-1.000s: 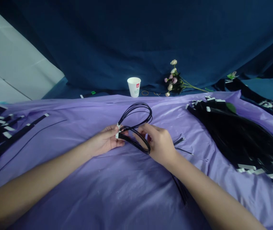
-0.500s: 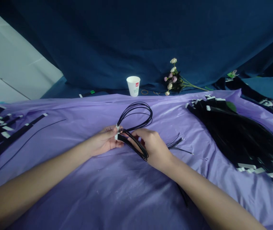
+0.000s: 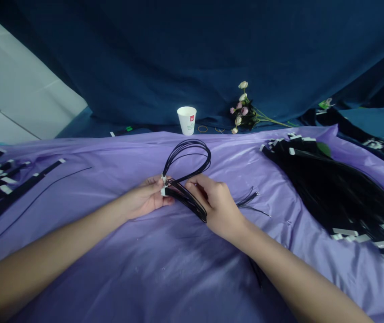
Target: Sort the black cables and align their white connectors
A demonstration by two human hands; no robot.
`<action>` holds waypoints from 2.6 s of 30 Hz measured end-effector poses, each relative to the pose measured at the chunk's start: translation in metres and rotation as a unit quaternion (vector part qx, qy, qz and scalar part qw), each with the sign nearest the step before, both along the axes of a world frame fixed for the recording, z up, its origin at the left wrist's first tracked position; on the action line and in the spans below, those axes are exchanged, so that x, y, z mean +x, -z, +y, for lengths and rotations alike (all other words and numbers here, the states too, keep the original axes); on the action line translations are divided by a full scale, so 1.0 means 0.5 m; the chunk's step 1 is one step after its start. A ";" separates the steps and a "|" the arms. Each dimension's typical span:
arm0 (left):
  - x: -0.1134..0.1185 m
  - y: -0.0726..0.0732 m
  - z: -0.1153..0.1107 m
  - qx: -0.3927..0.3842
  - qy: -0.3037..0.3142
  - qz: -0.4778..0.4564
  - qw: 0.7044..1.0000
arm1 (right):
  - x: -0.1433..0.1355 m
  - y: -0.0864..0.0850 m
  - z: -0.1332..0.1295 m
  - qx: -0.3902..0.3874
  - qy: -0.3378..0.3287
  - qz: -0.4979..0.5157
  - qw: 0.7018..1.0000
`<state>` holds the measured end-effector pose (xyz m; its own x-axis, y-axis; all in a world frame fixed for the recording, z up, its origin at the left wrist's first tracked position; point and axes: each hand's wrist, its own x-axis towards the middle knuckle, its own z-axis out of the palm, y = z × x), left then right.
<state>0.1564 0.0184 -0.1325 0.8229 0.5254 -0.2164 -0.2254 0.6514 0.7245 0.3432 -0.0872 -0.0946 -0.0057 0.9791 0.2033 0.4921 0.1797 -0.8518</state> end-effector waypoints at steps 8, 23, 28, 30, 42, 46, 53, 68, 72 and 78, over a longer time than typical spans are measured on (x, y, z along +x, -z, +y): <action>0.002 -0.003 -0.002 0.013 -0.018 0.031 0.999 | -0.002 0.013 0.005 -0.042 -0.026 -0.008 0.999; 0.004 0.001 -0.001 0.015 -0.006 0.022 1.000 | -0.018 0.032 0.007 0.059 0.037 -0.193 0.979; 0.003 0.003 -0.002 -0.008 -0.003 0.009 1.000 | -0.010 0.022 0.005 0.041 0.036 -0.260 0.964; 0.002 0.005 0.000 -0.018 -0.011 0.004 1.000 | 0.003 0.010 0.003 0.043 0.017 -0.213 0.976; 0.004 0.007 0.003 -0.030 -0.018 -0.007 0.999 | 0.026 0.011 0.023 0.017 -0.060 -0.107 0.992; 0.004 0.005 0.001 -0.025 -0.011 0.002 1.000 | 0.020 0.015 0.024 -0.035 -0.043 -0.066 0.996; 0.005 0.005 0.003 -0.038 -0.017 0.007 0.999 | 0.037 -0.001 0.031 -0.121 -0.020 0.205 0.971; 0.006 0.005 0.007 -0.032 -0.051 0.011 0.998 | 0.196 -0.078 -0.001 -0.085 -0.057 0.445 0.889; 0.008 0.000 0.005 -0.029 -0.056 0.018 0.998 | 0.166 -0.073 0.005 -0.022 -0.003 0.412 0.911; 0.013 -0.003 0.002 -0.010 -0.051 0.044 0.998 | 0.133 -0.073 0.016 0.039 0.016 0.451 0.892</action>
